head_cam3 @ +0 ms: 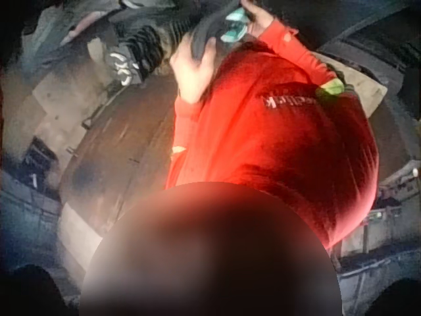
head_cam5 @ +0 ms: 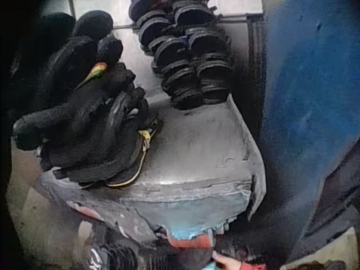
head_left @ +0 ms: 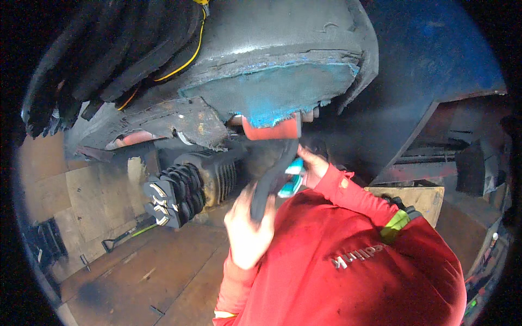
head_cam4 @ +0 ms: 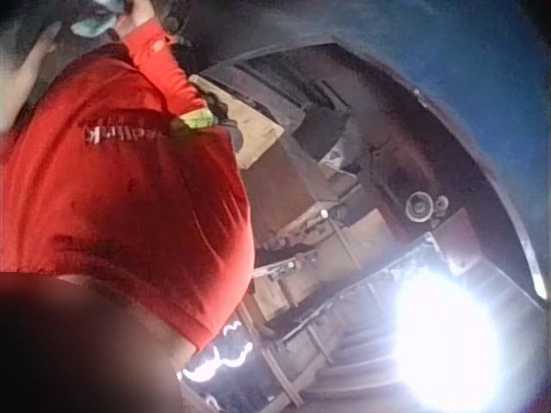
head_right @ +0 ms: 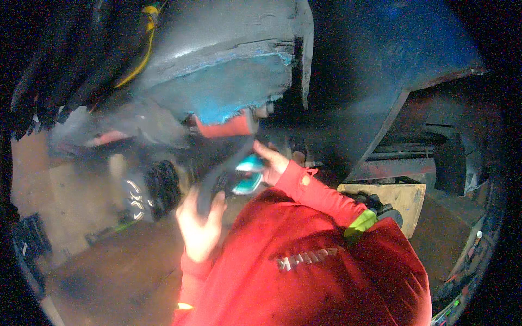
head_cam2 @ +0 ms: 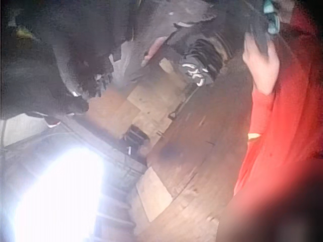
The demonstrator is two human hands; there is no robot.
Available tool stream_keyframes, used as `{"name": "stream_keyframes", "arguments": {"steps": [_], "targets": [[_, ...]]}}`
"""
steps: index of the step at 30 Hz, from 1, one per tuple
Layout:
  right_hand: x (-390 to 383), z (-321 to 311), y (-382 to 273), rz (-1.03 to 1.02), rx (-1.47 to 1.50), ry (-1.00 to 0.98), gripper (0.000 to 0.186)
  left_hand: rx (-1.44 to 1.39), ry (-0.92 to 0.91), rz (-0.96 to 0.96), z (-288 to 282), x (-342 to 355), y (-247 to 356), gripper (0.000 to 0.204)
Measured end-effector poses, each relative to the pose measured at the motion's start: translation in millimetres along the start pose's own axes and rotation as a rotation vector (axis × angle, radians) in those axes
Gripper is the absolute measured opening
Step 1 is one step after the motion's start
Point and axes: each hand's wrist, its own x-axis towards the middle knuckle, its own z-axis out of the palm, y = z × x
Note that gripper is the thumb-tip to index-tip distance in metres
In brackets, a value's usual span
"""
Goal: The person repeatedly presses the soles of sandals against a rotating grinding wheel to smooth or shape them. They handle the sandals one at a time, rotating them to grind different areas, and occasionally stack finished sandals on a nearby surface.
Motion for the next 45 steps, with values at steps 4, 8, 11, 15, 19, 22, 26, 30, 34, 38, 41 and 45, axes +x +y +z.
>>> {"name": "stream_keyframes", "arguments": {"steps": [4, 8, 11, 15, 19, 22, 26, 30, 34, 38, 41, 45], "targets": [[11.4, -14.6, -0.8, -0.028, -0.008, 0.121, 0.041, 0.004, 0.044, 0.132, 16.0, 19.3, -8.2, 0.015], [6.2, -18.1, 7.6, -0.029, -0.032, 0.111, 0.04, 0.012, 0.001, 0.043, 6.0, -1.0, -2.3, 0.028], [1.8, -13.1, 6.4, -0.055, -0.06, 0.034, 0.04, -0.001, -0.012, 0.021, 1.6, -10.2, 0.0, 0.036], [-6.0, -3.6, 5.3, -0.041, 0.001, -0.02, 0.039, -0.032, 0.014, -0.005, -4.1, -23.9, -4.4, 0.038], [-14.9, -2.9, 11.9, -0.098, -0.007, -0.142, 0.039, 0.031, -0.004, -0.053, -17.4, -46.1, -1.6, 0.038], [-9.2, -5.9, 12.3, -0.041, -0.046, -0.065, 0.036, 0.015, 0.026, 0.029, -19.0, -41.6, 7.5, 0.038], [11.1, -7.0, -3.2, 0.013, -0.051, 0.109, 0.043, -0.006, -0.024, -0.042, 5.3, 5.9, 1.4, 0.033], [13.6, 3.5, -1.3, 0.001, -0.046, 0.098, 0.038, -0.007, 0.046, 0.062, 7.1, 0.9, -7.9, 0.032], [-0.5, 19.4, 5.2, -0.037, -0.07, 0.128, 0.026, 0.043, 0.075, 0.068, -1.1, -26.8, -15.6, 0.036], [-6.0, 31.5, 7.3, -0.194, -0.088, 0.041, 0.03, -0.001, 0.122, 0.112, -3.8, -46.6, -26.5, 0.039], [-8.9, 31.4, 9.7, -0.219, -0.172, -0.025, 0.042, -0.032, 0.116, 0.07, -7.7, -62.6, -31.3, 0.04], [-6.6, 22.0, 13.4, -0.208, -0.302, 0.029, 0.048, -0.018, 0.088, 0.008, -12.3, -68.6, -26.8, 0.039]]}}
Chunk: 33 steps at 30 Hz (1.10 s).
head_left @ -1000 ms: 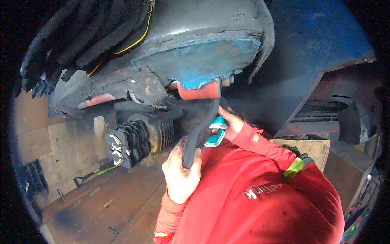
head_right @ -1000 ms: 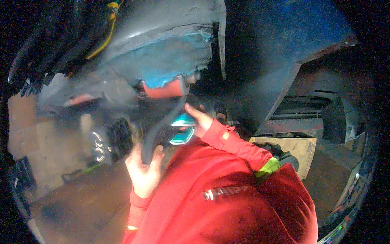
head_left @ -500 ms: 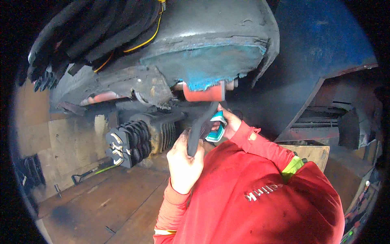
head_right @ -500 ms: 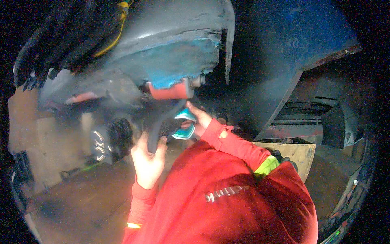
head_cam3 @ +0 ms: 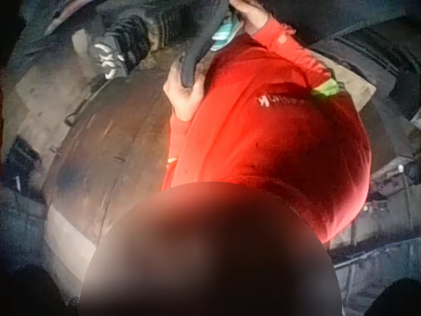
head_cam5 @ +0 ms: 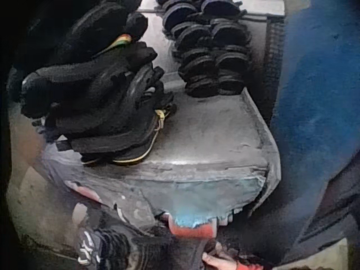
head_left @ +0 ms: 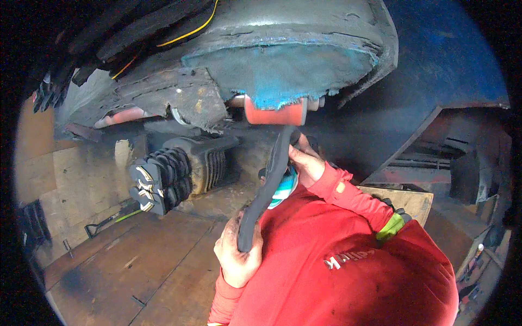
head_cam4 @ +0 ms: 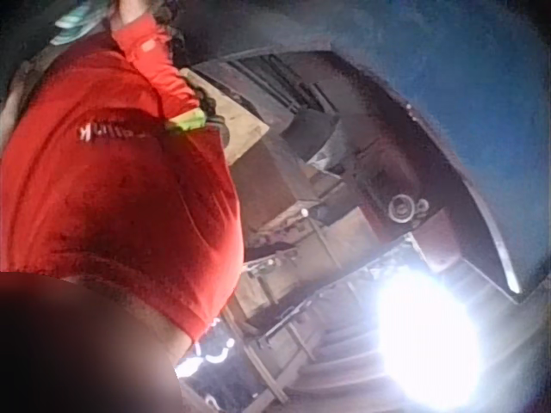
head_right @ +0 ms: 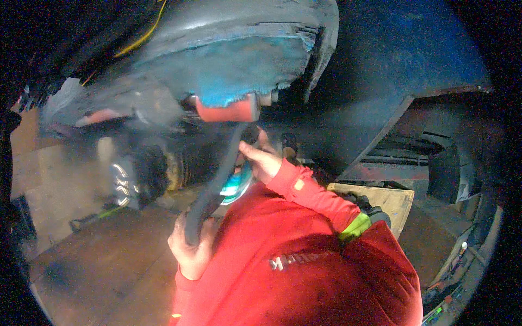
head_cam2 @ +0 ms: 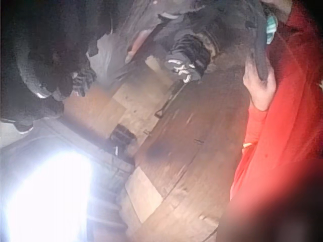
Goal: The person repeatedly presses the soles of sandals against a rotating grinding wheel to smooth or shape them. They handle the sandals one at a time, rotating them to grind different areas, and occasionally stack finished sandals on a nearby surface.
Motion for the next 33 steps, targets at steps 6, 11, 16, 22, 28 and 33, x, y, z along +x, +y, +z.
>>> {"name": "stream_keyframes", "arguments": {"steps": [6, 11, 16, 22, 28, 33], "targets": [[21.1, -10.0, -4.8, 0.11, 0.271, -0.001, 0.04, 0.038, -0.07, 0.072, 17.7, 30.9, 3.1, 0.042], [11.9, -6.2, -6.7, -0.042, 0.054, -0.091, 0.041, -0.022, -0.03, 0.062, 10.1, 12.3, -0.6, 0.041], [9.1, -0.1, -10.1, -0.094, -0.12, 0.051, 0.049, 0.003, -0.086, -0.014, 4.3, 0.7, -18.1, 0.036], [3.3, -3.0, -6.1, -0.091, -0.145, 0.077, 0.056, -0.022, -0.107, -0.036, 1.7, -8.3, -33.7, 0.034], [15.5, -8.7, -2.7, 0.015, -0.025, 0.097, 0.051, 0.101, -0.164, 0.112, 1.0, 24.1, -12.3, 0.028], [22.3, -9.4, -12.5, 0.109, 0.182, 0.003, 0.039, 0.2, -0.148, 0.225, 8.9, 30.4, -20.6, 0.056]]}}
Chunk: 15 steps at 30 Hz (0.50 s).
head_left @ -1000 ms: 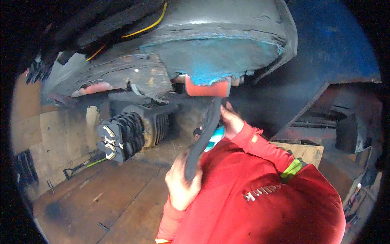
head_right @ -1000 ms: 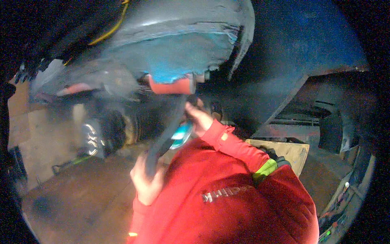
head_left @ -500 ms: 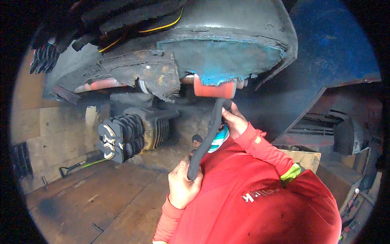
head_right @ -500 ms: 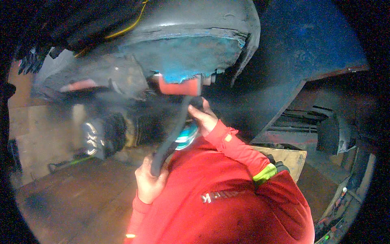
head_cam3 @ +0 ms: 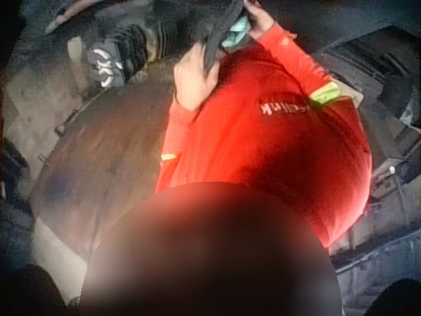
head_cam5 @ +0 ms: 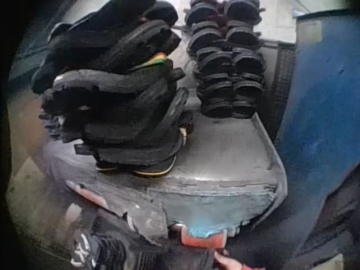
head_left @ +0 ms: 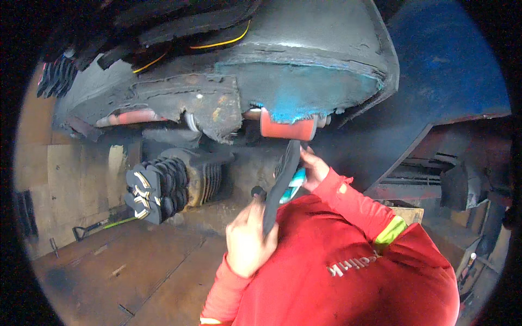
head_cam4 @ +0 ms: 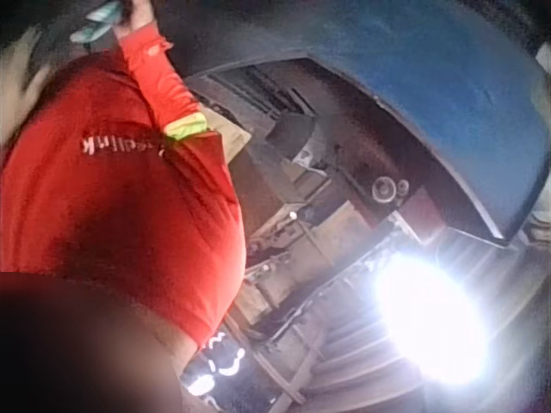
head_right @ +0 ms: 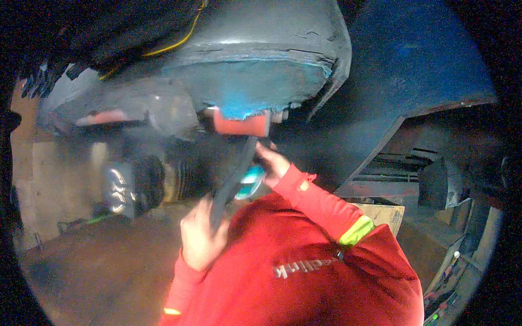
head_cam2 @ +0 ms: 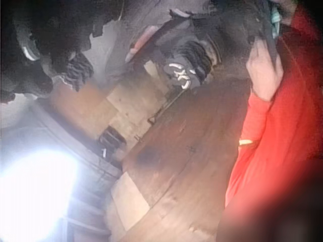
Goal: The person repeatedly presses the soles of sandals against a rotating grinding wheel to smooth or shape them. They handle the sandals one at a time, rotating them to grind different areas, and occasionally stack finished sandals on a nearby surface.
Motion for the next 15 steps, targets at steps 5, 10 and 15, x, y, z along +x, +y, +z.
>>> {"name": "stream_keyframes", "arguments": {"steps": [5, 10, 15], "targets": [[-10.0, -8.4, 14.2, -0.238, -0.184, 0.022, 0.08, -0.173, -0.236, -0.466, 10.6, -50.5, -35.1, 0.049], [-3.8, -15.7, 28.2, -0.252, -0.189, -0.07, 0.077, -0.362, -0.233, -0.243, 15.2, -17.8, -51.8, 0.081], [-1.5, -8.6, 31.4, -0.196, -0.089, -0.056, 0.061, -0.592, -0.237, -0.054, 61.1, 64.7, -46.1, 0.091]]}}
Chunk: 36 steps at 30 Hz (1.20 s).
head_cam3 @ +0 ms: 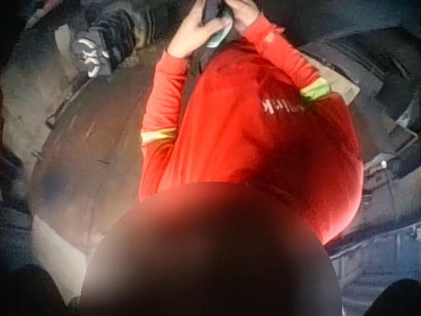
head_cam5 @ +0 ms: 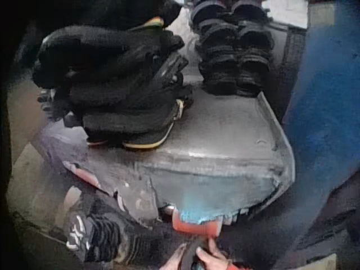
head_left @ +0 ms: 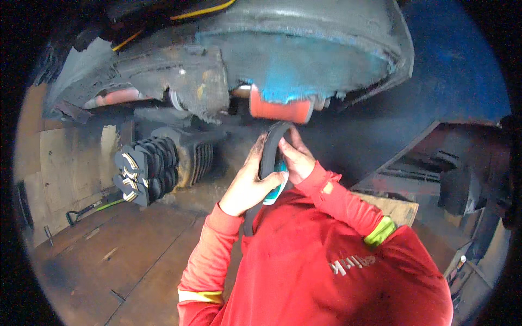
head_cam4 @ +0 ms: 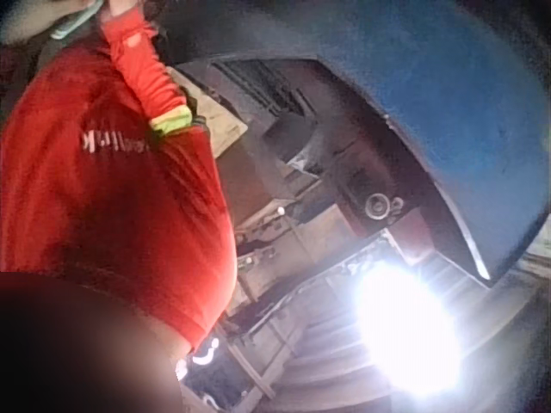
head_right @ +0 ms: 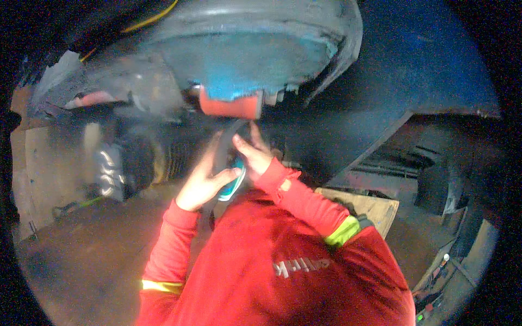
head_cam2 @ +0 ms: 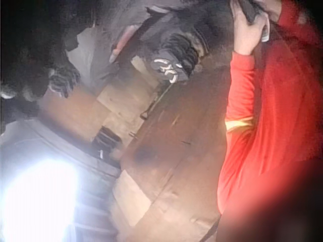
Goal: The person repeatedly presses the soles of sandals against a rotating grinding wheel to smooth or shape them. They handle the sandals one at a time, rotating them to grind different areas, and occasionally stack finished sandals on a nearby surface.
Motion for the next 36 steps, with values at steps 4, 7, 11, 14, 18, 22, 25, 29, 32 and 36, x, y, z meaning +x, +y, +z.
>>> {"name": "stream_keyframes", "arguments": {"steps": [4, 7, 11, 14, 18, 22, 25, 29, 32, 36], "targets": [[4.5, -6.4, -5.9, 0.155, -0.04, 0.109, 0.047, 0.029, -0.006, -0.064, 8.7, 16.2, 5.4, 0.083], [10.2, -22.1, -15.5, 0.258, -0.01, 0.058, 0.051, 0.046, -0.007, -0.08, 16.0, 37.9, 13.1, 0.071], [33.3, -43.9, -35.2, 0.334, 0.147, -0.061, 0.055, 0.081, -0.057, -0.203, 26.3, 75.8, 10.5, 0.055], [30.7, -43.3, -28.1, 0.188, -0.131, 0.113, 0.05, -0.027, 0.0, -0.121, 29.4, 61.9, 1.8, 0.067], [16.9, -33.4, -26.0, 0.104, -0.171, -0.006, 0.045, -0.077, 0.074, -0.022, 32.6, 31.4, -10.2, 0.08], [11.0, -22.7, -32.7, 0.098, -0.224, -0.052, 0.038, -0.135, 0.123, 0.005, 36.4, 16.7, -21.4, 0.085], [6.7, -12.2, -33.1, 0.088, -0.279, -0.033, 0.039, -0.17, 0.137, 0.045, 35.7, 2.7, -27.5, 0.085], [-0.4, 4.6, -22.8, 0.042, -0.298, -0.032, 0.045, -0.109, 0.169, 0.122, 28.3, -11.6, -28.6, 0.086], [-1.1, 12.4, -12.4, 0.013, -0.279, -0.02, 0.048, -0.145, 0.182, 0.094, 24.1, -7.5, -20.5, 0.081], [0.3, 10.9, -8.9, 0.063, -0.132, 0.009, 0.045, 0.049, 0.302, 0.069, 21.2, 7.8, -1.2, 0.064]]}}
